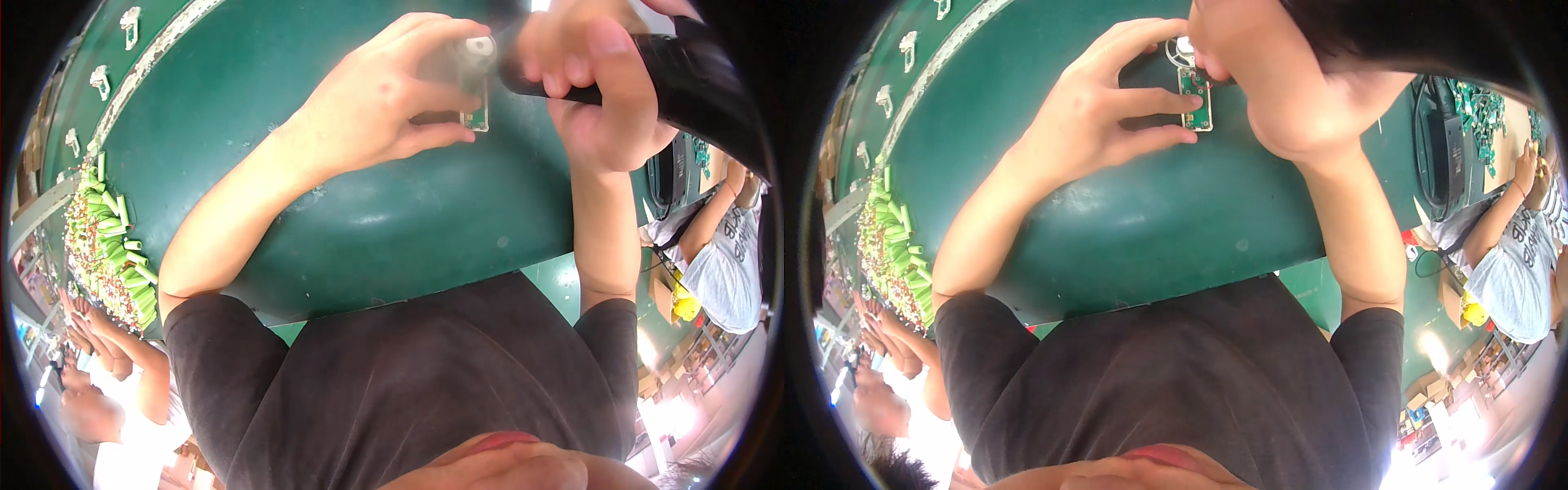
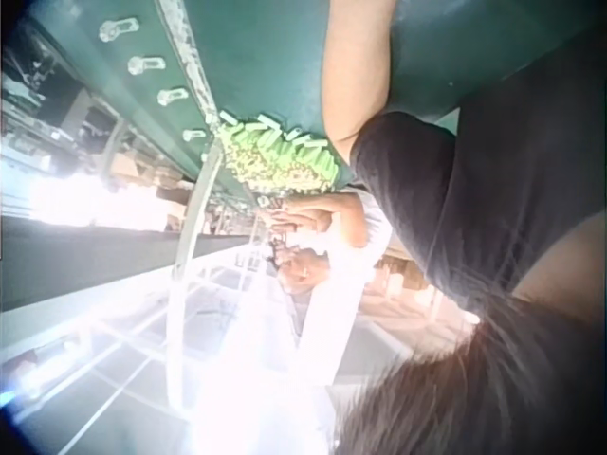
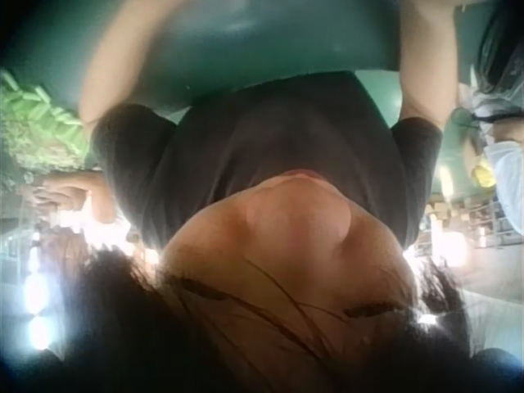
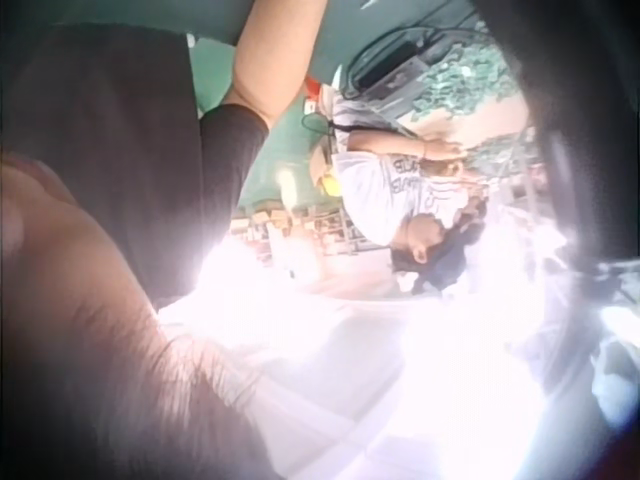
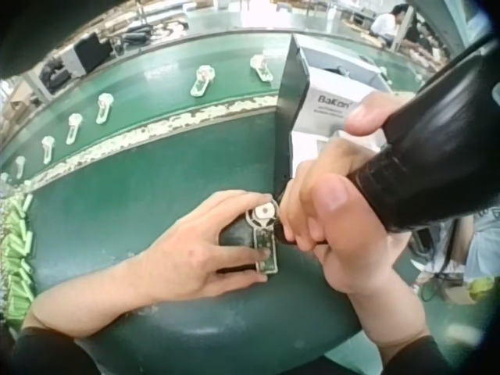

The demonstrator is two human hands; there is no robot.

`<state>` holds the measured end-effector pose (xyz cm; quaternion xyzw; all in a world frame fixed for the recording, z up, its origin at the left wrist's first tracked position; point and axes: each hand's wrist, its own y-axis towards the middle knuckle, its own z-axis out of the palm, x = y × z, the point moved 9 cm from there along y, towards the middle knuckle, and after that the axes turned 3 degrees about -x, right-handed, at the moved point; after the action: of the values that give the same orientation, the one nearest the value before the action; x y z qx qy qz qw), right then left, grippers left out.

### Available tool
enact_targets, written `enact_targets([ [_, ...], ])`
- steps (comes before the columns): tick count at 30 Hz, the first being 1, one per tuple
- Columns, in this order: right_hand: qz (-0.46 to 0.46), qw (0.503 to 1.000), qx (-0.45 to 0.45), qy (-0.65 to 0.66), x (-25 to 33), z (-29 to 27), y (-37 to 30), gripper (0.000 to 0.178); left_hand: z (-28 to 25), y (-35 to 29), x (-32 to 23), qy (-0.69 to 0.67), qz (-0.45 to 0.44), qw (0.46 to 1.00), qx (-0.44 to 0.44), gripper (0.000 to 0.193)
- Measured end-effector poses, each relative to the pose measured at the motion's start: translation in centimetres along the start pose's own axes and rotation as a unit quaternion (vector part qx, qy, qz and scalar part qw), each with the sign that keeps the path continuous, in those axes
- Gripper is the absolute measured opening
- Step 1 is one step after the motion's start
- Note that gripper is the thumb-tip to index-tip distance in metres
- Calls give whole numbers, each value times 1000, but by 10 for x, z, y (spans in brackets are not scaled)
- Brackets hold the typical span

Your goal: The person repeatedly assembles electronic components by holding each piece in a plastic casing, fastening screws into it using an electric screwdriver, and placing the assembled units onto the conveyor line.

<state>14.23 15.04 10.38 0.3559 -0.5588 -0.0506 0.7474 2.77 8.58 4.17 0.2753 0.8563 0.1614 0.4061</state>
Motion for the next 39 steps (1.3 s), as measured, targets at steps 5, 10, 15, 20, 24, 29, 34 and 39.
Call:
enact_targets([
  [5,165,977,-134,-17,-1,11,-19,41,-3,3,-3,3,-1,1000,0,31],
  [10,142,981,-110,72,-6,14,-16,39,-4,4,-3,-7,-5,1000,-3,31],
  [15,146,982,-102,58,-11,12,-18,38,-4,-1,2,-4,-14,1000,-10,23],
  [20,4,990,87,114,0,-2,1,35,-20,5,-2,118,-56,991,12,25],
  [24,-2,983,77,166,30,-38,17,35,-101,45,30,249,-93,962,-67,24],
  [29,-25,990,31,138,46,-79,46,26,-185,23,139,255,-284,920,-90,54],
  [34,-68,995,28,68,56,-102,58,40,-152,66,142,360,-126,923,-41,46],
  [39,-25,986,-108,-122,63,-48,50,39,-131,77,151,337,-119,934,-12,17],
])
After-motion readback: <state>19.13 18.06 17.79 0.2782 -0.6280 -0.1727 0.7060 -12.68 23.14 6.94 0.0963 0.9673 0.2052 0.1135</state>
